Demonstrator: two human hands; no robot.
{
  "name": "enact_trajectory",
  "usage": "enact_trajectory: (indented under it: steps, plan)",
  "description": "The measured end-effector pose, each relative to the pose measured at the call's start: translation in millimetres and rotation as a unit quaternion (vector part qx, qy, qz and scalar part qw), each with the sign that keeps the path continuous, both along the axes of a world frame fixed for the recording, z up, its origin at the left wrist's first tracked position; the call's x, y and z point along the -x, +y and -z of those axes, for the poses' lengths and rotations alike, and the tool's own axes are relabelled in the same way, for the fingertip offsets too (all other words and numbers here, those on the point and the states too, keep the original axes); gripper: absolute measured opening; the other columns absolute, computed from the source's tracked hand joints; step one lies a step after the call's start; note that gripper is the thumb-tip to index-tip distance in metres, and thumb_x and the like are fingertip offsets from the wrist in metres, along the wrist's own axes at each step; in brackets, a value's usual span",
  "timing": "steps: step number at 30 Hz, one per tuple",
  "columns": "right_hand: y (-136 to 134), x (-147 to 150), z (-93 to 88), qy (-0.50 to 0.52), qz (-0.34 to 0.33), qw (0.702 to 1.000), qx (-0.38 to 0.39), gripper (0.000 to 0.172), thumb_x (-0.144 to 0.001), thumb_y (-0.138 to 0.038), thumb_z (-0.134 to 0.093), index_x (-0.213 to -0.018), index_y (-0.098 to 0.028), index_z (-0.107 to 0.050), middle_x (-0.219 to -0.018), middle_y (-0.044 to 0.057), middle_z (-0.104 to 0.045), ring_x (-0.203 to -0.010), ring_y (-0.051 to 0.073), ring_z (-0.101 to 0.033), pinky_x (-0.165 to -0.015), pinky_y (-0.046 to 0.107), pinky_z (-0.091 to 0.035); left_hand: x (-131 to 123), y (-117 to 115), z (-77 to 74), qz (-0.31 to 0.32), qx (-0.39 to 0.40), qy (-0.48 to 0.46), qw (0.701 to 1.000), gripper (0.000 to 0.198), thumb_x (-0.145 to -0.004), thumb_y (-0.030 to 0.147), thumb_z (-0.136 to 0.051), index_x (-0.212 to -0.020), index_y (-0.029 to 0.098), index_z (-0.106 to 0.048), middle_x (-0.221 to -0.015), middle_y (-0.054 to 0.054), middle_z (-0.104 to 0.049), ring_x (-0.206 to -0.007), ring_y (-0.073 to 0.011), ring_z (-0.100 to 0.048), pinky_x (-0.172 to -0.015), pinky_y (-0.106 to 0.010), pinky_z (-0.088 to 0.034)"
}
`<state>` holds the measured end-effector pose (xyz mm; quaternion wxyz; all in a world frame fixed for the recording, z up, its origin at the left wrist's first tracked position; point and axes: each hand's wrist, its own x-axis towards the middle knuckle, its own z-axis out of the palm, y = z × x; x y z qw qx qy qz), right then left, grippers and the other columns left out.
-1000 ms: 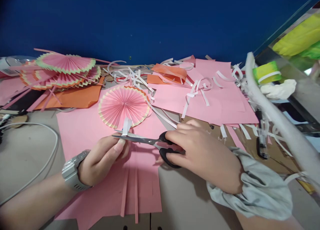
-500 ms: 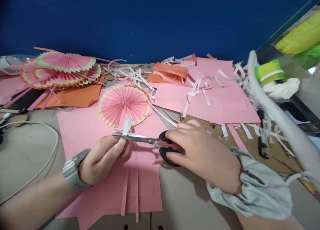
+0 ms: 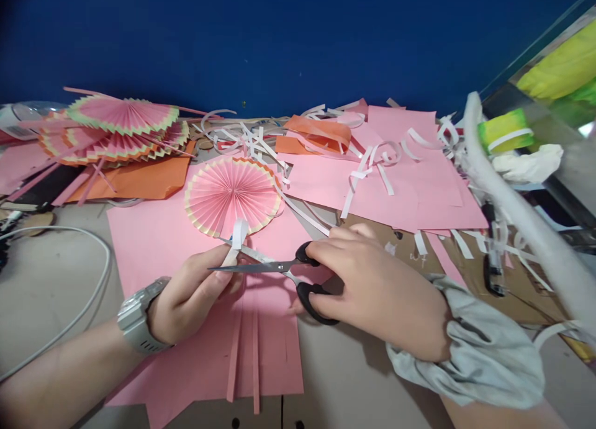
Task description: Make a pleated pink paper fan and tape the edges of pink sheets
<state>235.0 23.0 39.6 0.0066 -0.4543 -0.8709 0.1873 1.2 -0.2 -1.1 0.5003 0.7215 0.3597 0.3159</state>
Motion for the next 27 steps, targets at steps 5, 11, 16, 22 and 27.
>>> enact_trajectory:
  steps: [5,11,16,22,27]
  plan:
    - [1.0,0.8,0.3,-0.001,-0.011,1.000,-0.007,0.009,-0.071,-0.024,-0.057,-0.066,-0.020,-0.051,-0.064,-0.001,-0.052,-0.069,0.018,-0.048,-0.068,0.031,-0.030,0.4,-0.1,1.1,0.002,0.007,0.002,1.000,0.028,-0.095,0.032,-0.027,-0.086,0.016,-0.048,-0.062,0.002,-0.041,-0.055,-0.0120,-0.036,-0.055,-0.027,-0.033]
    - [1.4,-5.3,3.5,-0.005,-0.029,0.999,-0.045,0.010,-0.078,-0.025,-0.053,-0.069,-0.021,-0.052,-0.063,0.000,-0.054,-0.067,0.018,-0.050,-0.068,0.032,-0.031,-0.1,1.2,0.3,0.002,-0.005,0.019,1.000,0.033,-0.095,0.031,-0.024,-0.067,0.019,-0.038,-0.062,0.001,-0.040,-0.057,-0.0127,-0.036,-0.057,-0.029,-0.033]
    - [0.6,-5.4,4.8,-0.006,-0.031,0.998,-0.051,0.006,-0.075,-0.025,-0.055,-0.071,-0.021,-0.053,-0.065,0.000,-0.055,-0.069,0.020,-0.051,-0.067,0.032,-0.031,0.8,1.1,1.3,0.001,-0.012,0.026,1.000,0.032,-0.095,0.033,-0.026,-0.069,0.019,-0.040,-0.063,0.000,-0.042,-0.056,-0.0128,-0.036,-0.055,-0.029,-0.033]
    - [0.6,-4.5,3.8,-0.011,-0.018,0.999,-0.037,0.007,-0.074,-0.025,-0.056,-0.070,-0.021,-0.052,-0.067,0.001,-0.054,-0.071,0.020,-0.050,-0.068,0.032,-0.031,0.6,1.0,1.6,0.004,-0.017,0.021,1.000,0.031,-0.095,0.033,-0.027,-0.071,0.019,-0.040,-0.062,0.001,-0.041,-0.055,-0.0122,-0.035,-0.054,-0.028,-0.032]
    - [0.3,-4.4,4.7,-0.013,-0.012,0.999,-0.039,0.008,-0.077,-0.025,-0.053,-0.070,-0.021,-0.052,-0.065,0.001,-0.053,-0.069,0.020,-0.050,-0.068,0.033,-0.031,-0.7,1.8,-0.9,0.003,-0.019,0.027,0.999,0.031,-0.095,0.029,-0.026,-0.069,0.019,-0.040,-0.062,0.001,-0.041,-0.056,-0.0120,-0.036,-0.056,-0.028,-0.033]
